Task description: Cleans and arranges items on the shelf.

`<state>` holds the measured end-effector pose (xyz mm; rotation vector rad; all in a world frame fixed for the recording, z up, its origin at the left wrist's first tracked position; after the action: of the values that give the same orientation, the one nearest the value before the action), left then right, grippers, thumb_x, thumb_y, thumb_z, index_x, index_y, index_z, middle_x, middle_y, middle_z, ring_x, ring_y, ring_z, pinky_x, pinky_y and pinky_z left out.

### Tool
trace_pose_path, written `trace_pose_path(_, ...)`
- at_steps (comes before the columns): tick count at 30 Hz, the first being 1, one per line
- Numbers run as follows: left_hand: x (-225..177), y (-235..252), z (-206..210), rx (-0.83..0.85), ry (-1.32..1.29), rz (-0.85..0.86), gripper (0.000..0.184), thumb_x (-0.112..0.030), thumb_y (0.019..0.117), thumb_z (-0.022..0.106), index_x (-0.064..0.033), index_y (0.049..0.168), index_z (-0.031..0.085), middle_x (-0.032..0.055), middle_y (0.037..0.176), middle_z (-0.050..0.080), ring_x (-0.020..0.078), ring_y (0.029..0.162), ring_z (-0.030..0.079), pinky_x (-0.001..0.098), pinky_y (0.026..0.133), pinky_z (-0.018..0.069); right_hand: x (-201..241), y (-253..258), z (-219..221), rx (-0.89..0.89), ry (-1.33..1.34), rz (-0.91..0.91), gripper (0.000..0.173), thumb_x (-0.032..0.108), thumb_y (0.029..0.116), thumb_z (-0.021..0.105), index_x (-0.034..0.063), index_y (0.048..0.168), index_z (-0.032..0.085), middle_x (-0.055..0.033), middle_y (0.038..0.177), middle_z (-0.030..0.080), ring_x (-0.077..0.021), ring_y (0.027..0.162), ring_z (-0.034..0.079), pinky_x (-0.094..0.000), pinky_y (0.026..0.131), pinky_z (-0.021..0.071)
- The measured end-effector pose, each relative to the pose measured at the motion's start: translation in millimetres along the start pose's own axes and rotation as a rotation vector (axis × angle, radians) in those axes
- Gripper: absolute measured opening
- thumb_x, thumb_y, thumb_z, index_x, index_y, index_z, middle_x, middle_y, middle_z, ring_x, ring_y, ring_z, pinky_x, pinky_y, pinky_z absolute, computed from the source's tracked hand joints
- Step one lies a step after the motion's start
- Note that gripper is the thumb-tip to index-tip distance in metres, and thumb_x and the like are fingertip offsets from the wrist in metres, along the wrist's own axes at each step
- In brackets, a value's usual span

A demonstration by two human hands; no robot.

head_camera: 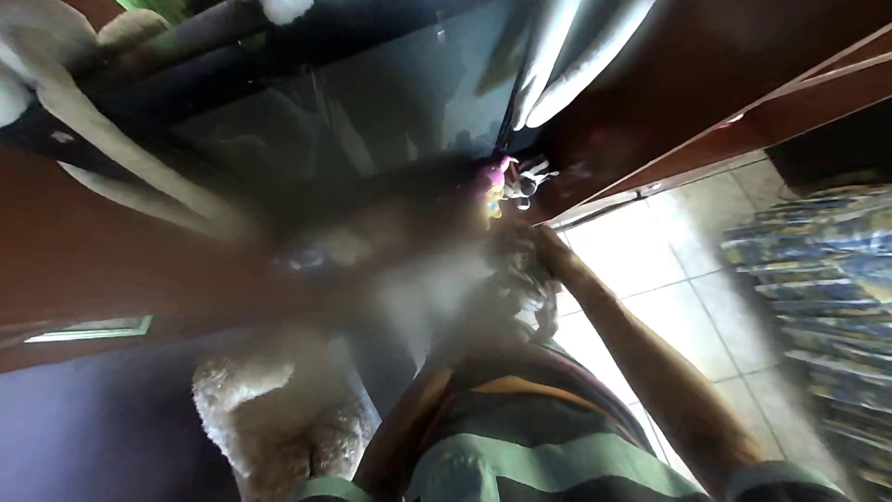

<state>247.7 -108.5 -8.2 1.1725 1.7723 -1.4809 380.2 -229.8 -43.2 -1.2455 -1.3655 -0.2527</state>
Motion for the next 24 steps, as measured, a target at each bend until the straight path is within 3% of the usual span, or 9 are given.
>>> trace_pose_path(4, 5.7, -1.0, -20.3, -0.139, -0.126, 0.013, 0.036, -0.005, 0.0999, 0.058, 0.0154, 0.130, 0.056, 0.0272, 0.127, 0.063, 0.0221, 0.120, 0.060, 0.0319, 0.108, 0.0436, 24.6, -19.2, -30.6, -0.342, 0.082, -0.170, 0.050, 0.045, 0.1095, 0.038, 0.0052, 0.096, 0.064, 0.0031, 0.067, 0.053, -0.0046, 0.052, 0.048, -0.0269, 0.051, 0.0455)
trace_pose_path(7, 5.0, 1.5, -22.2, -0.131, -0.099, 0.047, 0.037, -0.002, 0.0992, 0.057, 0.0165, 0.131, 0.055, 0.0277, 0.131, 0.060, 0.0207, 0.122, 0.058, 0.0294, 0.109, 0.0427, 52.1, -59.4, -1.1, -0.392, -0.290, -0.578, 0.022, 0.012, 0.1001, 0.059, -0.0075, 0.100, 0.070, -0.0139, 0.095, 0.072, -0.0210, 0.088, 0.070, -0.0455, 0.082, 0.0579)
trace_pose_path(9, -6.7, 0.4, -23.4, -0.091, 0.029, -0.037, 0.036, 0.000, 0.1005, 0.054, 0.0173, 0.132, 0.053, 0.0302, 0.134, 0.058, 0.0263, 0.129, 0.055, 0.0325, 0.113, 0.0391, 35.6, -63.6, 44.4, -0.319, -0.568, -0.827, 0.028, 0.017, 0.0975, 0.062, -0.0022, 0.114, 0.074, -0.0206, 0.138, 0.063, -0.0430, 0.135, 0.054, -0.0674, 0.113, 0.0362)
trace_pose_path(11, -10.8, -3.9, -31.8, -0.038, 0.184, -0.168, 0.039, 0.001, 0.1027, 0.051, 0.0201, 0.136, 0.049, 0.0343, 0.142, 0.052, 0.0345, 0.139, 0.047, 0.0368, 0.118, 0.0299, 17.0, -67.2, 71.2, -0.324, -0.695, -0.881, 0.037, 0.022, 0.1016, 0.050, 0.0060, 0.126, 0.072, -0.0144, 0.150, 0.055, -0.0434, 0.142, 0.046, -0.0683, 0.115, 0.0309)
trace_pose_path(14, 29.6, -7.2, -44.0, -0.372, -0.091, -0.052, 0.043, 0.006, 0.0885, 0.066, 0.0252, 0.124, 0.050, 0.0308, 0.118, 0.061, 0.0169, 0.107, 0.059, 0.0204, 0.097, 0.0453, -5.7, -93.0, 78.2, -0.241, -0.609, -0.855, 0.037, 0.021, 0.1039, 0.049, 0.0064, 0.131, 0.069, -0.0123, 0.146, 0.059, -0.0449, 0.139, 0.050, -0.0714, 0.112, 0.0316)
trace_pose_path(16, 20.7, -4.5, -55.8, -0.383, -0.068, -0.086, 0.037, 0.007, 0.0950, 0.060, 0.0221, 0.128, 0.052, 0.0322, 0.125, 0.060, 0.0191, 0.115, 0.059, 0.0230, 0.103, 0.0428, -27.7, -92.8, 71.0, -0.203, -0.462, -0.786, 0.033, 0.015, 0.1017, 0.052, 0.0030, 0.125, 0.072, -0.0148, 0.140, 0.064, -0.0413, 0.135, 0.056, -0.0709, 0.111, 0.0357)
trace_pose_path(18, 4.2, 2.6, -59.9, -0.365, -0.197, -0.129, 0.029, 0.008, 0.0996, 0.052, 0.0179, 0.127, 0.052, 0.0256, 0.121, 0.059, 0.0158, 0.108, 0.056, 0.0241, 0.098, 0.0446, -29.7, -87.7, 47.1, -0.170, -0.217, -0.570, 0.032, 0.009, 0.1029, 0.047, -0.0050, 0.118, 0.072, -0.0137, 0.128, 0.071, -0.0248, 0.125, 0.065, -0.0522, 0.111, 0.0454)
trace_pose_path(20, 27.5, 13.0, -54.4, -0.419, -0.361, -0.048, 0.030, 0.007, 0.0971, 0.054, 0.0147, 0.126, 0.054, 0.0203, 0.116, 0.061, 0.0144, 0.105, 0.058, 0.0270, 0.096, 0.0486, -18.1, -85.3, 16.6, -0.236, 0.013, -0.352, 0.040, 0.016, 0.1068, 0.039, -0.0097, 0.100, 0.069, -0.0068, 0.092, 0.071, -0.0043, 0.089, 0.067, -0.0291, 0.088, 0.0555)
trace_pose_path(24, 16.7, 13.5, -53.6, -0.551, -0.388, -0.053, 0.022, 0.005, 0.1007, 0.053, 0.0134, 0.119, 0.060, 0.0185, 0.110, 0.064, 0.0130, 0.100, 0.059, 0.0255, 0.093, 0.0474, 17.1, -98.9, -11.3, -0.489, 0.108, -0.425, 0.035, 0.016, 0.1038, 0.038, -0.0008, 0.088, 0.065, 0.0093, 0.077, 0.064, 0.0088, 0.077, 0.062, -0.0174, 0.076, 0.0544)
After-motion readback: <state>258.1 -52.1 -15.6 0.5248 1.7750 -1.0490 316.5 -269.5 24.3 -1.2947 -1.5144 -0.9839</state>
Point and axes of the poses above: each hand's wrist, its own y-axis towards the middle knuckle, its own z-axis out of the palm, x = y × z, the point moved 3 cm from there along y, towards the middle knuckle
